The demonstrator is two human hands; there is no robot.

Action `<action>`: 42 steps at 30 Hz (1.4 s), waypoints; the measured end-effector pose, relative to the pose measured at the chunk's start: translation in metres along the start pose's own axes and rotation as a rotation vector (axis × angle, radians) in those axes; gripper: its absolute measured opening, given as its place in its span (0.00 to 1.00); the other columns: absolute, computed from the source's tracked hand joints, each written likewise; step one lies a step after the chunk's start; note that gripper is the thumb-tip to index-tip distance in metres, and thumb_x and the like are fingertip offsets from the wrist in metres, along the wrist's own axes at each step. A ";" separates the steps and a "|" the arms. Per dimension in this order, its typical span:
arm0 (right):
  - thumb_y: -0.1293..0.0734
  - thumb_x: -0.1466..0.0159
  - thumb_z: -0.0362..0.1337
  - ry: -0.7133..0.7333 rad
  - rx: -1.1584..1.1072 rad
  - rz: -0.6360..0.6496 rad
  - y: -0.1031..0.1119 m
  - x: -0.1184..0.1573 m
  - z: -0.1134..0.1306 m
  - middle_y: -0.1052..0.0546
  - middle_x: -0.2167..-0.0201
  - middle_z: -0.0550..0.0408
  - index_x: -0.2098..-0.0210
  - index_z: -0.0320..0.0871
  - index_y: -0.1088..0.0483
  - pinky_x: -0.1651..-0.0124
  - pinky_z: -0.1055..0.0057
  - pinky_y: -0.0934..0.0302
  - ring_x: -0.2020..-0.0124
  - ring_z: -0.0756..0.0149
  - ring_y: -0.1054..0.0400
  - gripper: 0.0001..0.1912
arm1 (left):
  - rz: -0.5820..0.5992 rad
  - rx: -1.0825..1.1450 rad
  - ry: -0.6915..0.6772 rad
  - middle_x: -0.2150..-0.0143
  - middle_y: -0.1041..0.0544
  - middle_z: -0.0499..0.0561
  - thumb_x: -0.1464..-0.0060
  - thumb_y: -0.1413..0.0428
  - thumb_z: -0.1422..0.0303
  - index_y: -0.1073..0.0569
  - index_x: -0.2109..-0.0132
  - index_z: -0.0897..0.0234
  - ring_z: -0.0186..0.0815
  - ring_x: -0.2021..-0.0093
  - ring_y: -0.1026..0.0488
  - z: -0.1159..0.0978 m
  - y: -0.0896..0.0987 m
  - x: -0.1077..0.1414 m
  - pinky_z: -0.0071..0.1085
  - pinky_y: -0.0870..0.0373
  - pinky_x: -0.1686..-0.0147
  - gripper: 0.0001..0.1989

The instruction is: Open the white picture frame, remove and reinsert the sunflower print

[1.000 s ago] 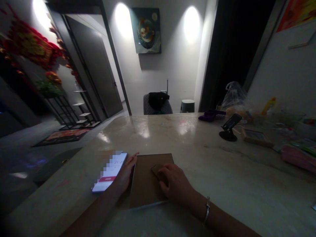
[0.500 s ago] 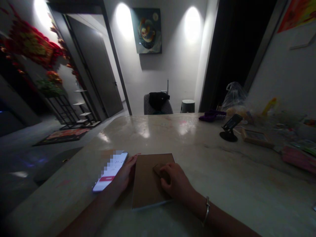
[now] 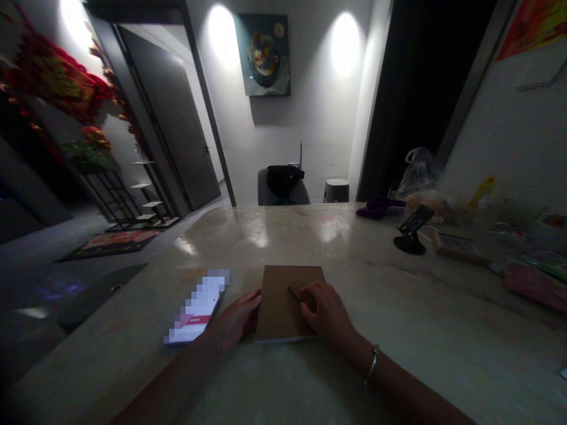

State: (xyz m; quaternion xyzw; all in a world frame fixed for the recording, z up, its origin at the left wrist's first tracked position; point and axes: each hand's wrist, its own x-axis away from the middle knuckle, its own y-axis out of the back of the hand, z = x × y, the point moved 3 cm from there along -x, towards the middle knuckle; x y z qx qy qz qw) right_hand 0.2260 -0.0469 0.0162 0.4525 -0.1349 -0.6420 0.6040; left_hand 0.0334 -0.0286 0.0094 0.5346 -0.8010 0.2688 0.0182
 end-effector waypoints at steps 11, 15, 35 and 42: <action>0.37 0.47 0.32 -0.018 -0.014 0.003 0.002 0.001 0.004 0.28 0.63 0.51 0.62 0.43 0.33 0.57 0.64 0.42 0.61 0.61 0.36 0.12 | -0.028 -0.017 -0.049 0.52 0.28 0.56 0.53 0.46 0.68 0.35 0.50 0.64 0.42 0.52 0.32 0.003 0.004 -0.005 0.37 0.37 0.55 0.21; 0.37 0.47 0.34 -0.079 -0.053 0.003 0.003 0.000 0.000 0.28 0.63 0.50 0.61 0.42 0.33 0.57 0.64 0.41 0.61 0.61 0.35 0.13 | 0.018 0.083 -0.004 0.54 0.27 0.56 0.52 0.46 0.69 0.35 0.50 0.63 0.41 0.54 0.31 0.001 -0.001 -0.001 0.36 0.36 0.55 0.20; 0.38 0.46 0.33 -0.032 -0.053 0.024 0.004 -0.001 0.004 0.28 0.65 0.52 0.64 0.43 0.33 0.60 0.66 0.41 0.63 0.62 0.35 0.10 | -0.121 -0.240 -0.184 0.49 0.33 0.59 0.60 0.42 0.71 0.54 0.39 0.62 0.44 0.51 0.34 -0.010 0.010 0.003 0.37 0.38 0.55 0.42; 0.38 0.47 0.30 0.056 -0.075 0.081 0.002 -0.001 0.012 0.28 0.66 0.53 0.68 0.43 0.33 0.61 0.68 0.42 0.63 0.64 0.36 0.07 | -0.207 -0.232 -0.300 0.41 0.42 0.59 0.59 0.42 0.71 0.52 0.39 0.62 0.43 0.50 0.35 -0.023 0.012 0.004 0.35 0.37 0.54 0.41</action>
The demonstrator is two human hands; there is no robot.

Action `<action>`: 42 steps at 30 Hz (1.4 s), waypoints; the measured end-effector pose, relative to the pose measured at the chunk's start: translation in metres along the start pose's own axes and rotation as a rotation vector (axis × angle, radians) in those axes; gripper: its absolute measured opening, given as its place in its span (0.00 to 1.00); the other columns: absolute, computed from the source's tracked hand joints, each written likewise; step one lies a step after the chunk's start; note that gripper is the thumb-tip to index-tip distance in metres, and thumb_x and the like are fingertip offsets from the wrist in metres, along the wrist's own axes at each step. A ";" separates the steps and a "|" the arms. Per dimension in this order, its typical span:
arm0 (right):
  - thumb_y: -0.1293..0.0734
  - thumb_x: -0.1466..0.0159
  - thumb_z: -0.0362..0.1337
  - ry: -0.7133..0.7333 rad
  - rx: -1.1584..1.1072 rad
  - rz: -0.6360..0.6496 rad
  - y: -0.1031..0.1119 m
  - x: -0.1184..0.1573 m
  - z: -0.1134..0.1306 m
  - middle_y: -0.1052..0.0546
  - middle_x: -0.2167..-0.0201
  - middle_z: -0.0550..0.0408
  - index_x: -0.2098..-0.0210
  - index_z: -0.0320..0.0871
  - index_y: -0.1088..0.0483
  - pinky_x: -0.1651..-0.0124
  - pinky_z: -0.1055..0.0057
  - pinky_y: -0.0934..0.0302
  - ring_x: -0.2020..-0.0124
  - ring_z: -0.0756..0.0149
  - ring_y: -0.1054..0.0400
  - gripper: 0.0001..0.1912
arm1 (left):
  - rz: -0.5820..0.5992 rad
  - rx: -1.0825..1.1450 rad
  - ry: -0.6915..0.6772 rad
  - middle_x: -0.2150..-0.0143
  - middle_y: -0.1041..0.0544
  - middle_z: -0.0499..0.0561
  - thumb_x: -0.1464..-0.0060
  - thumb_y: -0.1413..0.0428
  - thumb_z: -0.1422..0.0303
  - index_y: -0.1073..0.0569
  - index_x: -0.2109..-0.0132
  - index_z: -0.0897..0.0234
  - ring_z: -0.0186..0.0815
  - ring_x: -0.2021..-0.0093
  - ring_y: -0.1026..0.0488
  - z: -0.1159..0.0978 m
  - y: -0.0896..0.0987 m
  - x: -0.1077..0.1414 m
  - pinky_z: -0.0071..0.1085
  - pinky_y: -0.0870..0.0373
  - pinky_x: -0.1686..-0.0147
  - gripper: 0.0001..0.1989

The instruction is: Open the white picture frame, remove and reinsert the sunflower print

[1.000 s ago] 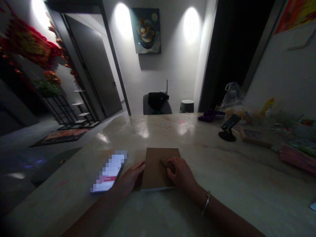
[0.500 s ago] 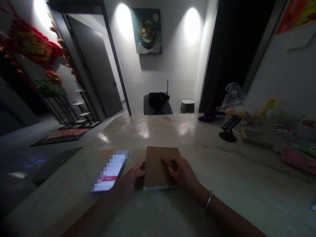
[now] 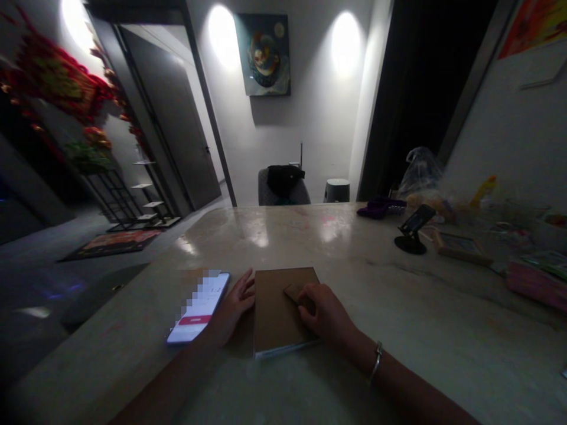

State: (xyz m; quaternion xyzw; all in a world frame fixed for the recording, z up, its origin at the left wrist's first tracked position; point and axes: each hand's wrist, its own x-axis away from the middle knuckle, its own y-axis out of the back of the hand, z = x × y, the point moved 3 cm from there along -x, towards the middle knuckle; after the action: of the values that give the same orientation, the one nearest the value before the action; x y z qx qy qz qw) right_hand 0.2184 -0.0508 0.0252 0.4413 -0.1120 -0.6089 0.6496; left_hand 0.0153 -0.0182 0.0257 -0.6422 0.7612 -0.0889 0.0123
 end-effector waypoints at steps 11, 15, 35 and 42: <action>0.38 0.47 0.31 -0.004 -0.046 0.017 0.001 0.002 0.008 0.28 0.66 0.53 0.68 0.44 0.33 0.60 0.67 0.42 0.63 0.63 0.36 0.07 | -0.135 -0.227 -0.036 0.53 0.28 0.57 0.55 0.45 0.69 0.37 0.48 0.64 0.42 0.55 0.31 0.002 0.016 -0.012 0.36 0.35 0.58 0.25; 0.38 0.47 0.33 -0.047 -0.081 -0.006 -0.002 0.003 0.004 0.28 0.64 0.52 0.66 0.44 0.32 0.58 0.65 0.41 0.61 0.61 0.35 0.08 | -0.208 -0.292 -0.103 0.54 0.28 0.56 0.55 0.46 0.64 0.33 0.52 0.66 0.43 0.53 0.32 0.000 0.019 -0.014 0.37 0.39 0.53 0.21; 0.37 0.48 0.45 -0.628 -1.270 -0.279 -0.001 -0.006 -0.026 0.23 0.67 0.53 0.68 0.44 0.30 0.62 0.64 0.34 0.64 0.59 0.29 0.13 | -0.116 -0.639 -0.224 0.42 0.40 0.56 0.61 0.44 0.72 0.28 0.61 0.62 0.46 0.41 0.49 0.010 0.016 -0.009 0.40 0.58 0.43 0.15; 0.41 0.46 0.48 -0.566 -1.169 -0.435 0.001 -0.007 -0.071 0.23 0.71 0.53 0.69 0.46 0.30 0.65 0.60 0.33 0.66 0.58 0.29 0.15 | -0.173 -0.845 -0.264 0.47 0.37 0.59 0.59 0.45 0.68 0.29 0.59 0.65 0.49 0.43 0.46 0.008 0.015 -0.001 0.41 0.56 0.44 0.16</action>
State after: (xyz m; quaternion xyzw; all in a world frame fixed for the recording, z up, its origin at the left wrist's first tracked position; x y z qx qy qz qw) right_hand 0.2659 -0.0141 -0.0127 -0.1455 0.1608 -0.7778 0.5899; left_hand 0.0016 -0.0154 0.0150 -0.6579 0.6662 0.3118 -0.1617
